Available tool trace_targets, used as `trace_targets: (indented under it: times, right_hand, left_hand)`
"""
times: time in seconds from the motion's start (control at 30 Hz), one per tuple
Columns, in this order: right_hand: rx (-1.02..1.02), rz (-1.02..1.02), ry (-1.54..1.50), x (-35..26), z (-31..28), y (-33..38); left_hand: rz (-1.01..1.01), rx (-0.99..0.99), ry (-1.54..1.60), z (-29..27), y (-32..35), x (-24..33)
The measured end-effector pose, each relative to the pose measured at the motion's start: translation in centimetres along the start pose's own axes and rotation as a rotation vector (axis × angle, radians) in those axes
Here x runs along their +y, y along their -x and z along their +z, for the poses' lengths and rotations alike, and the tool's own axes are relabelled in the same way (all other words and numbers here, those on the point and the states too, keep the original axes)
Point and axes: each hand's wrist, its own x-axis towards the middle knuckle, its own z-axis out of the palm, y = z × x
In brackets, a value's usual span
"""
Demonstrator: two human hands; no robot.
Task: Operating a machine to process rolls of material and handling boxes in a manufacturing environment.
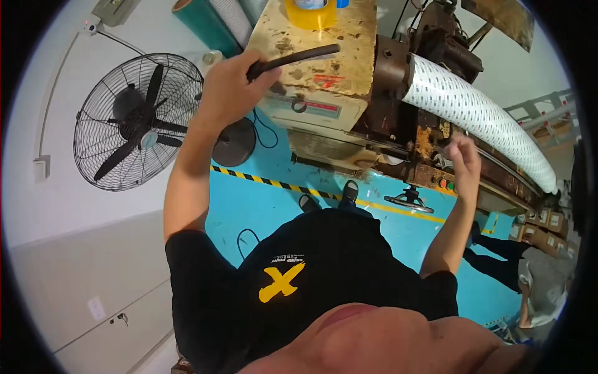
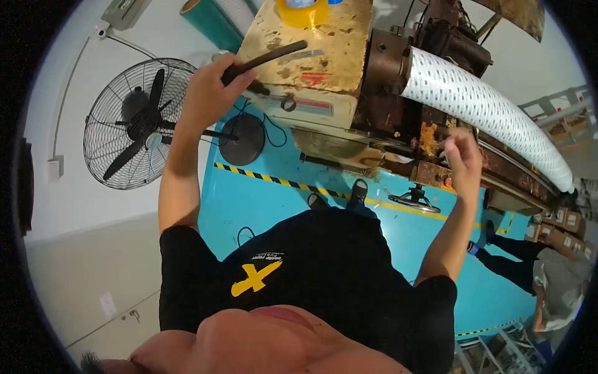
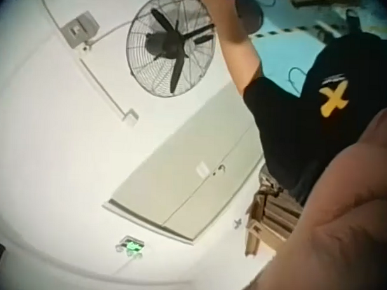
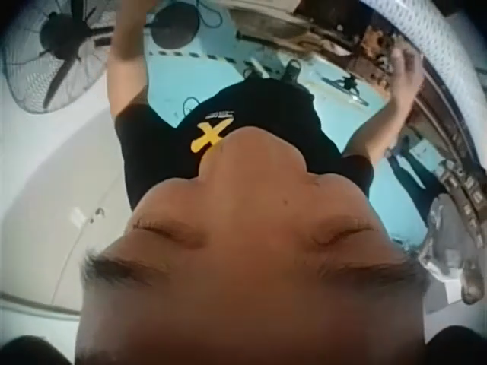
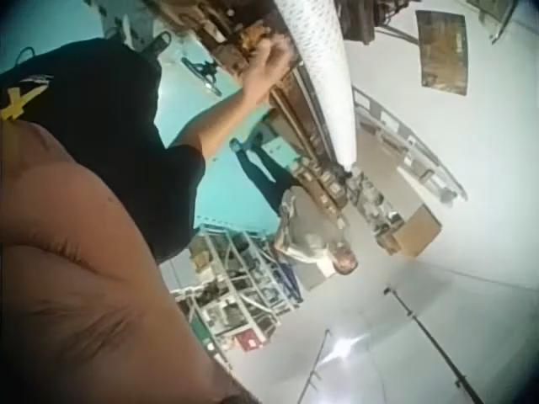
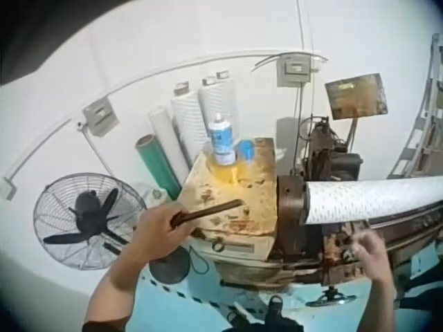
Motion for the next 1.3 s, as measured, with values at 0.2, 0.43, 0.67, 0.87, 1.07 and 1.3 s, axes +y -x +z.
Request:
trace_targets:
  times: [0.2,0.43,0.67,0.87,1.07,1.3]
  right_hand:
    - [-0.038,0.293,-0.048,7.8,4.7,7.7]
    - [0.004,0.237,0.098,5.7,5.8,9.7]
    - [0.139,0.343,0.173,7.3,3.1,17.6]
    - [0.265,0.502,0.104,9.0,0.4,20.6]
    - [0.223,0.443,0.154,11.1,-5.5,19.4]
    - [0.246,0.309,0.132,21.8,-22.8,10.6]
  left_hand:
    - [-0.095,0.007,0.113,3.8,3.4,-2.1]
    - [0.200,0.141,0.076,7.9,2.4,-1.8]
    - [0.233,-0.088,0.018,11.2,2.4,-2.4]
    - [0.210,-0.026,-0.208,13.6,3.8,-2.1]
    - [0.139,-0.052,-0.290,14.5,3.8,-0.9]
    - [0.088,0.175,-0.461,16.8,5.2,4.9]
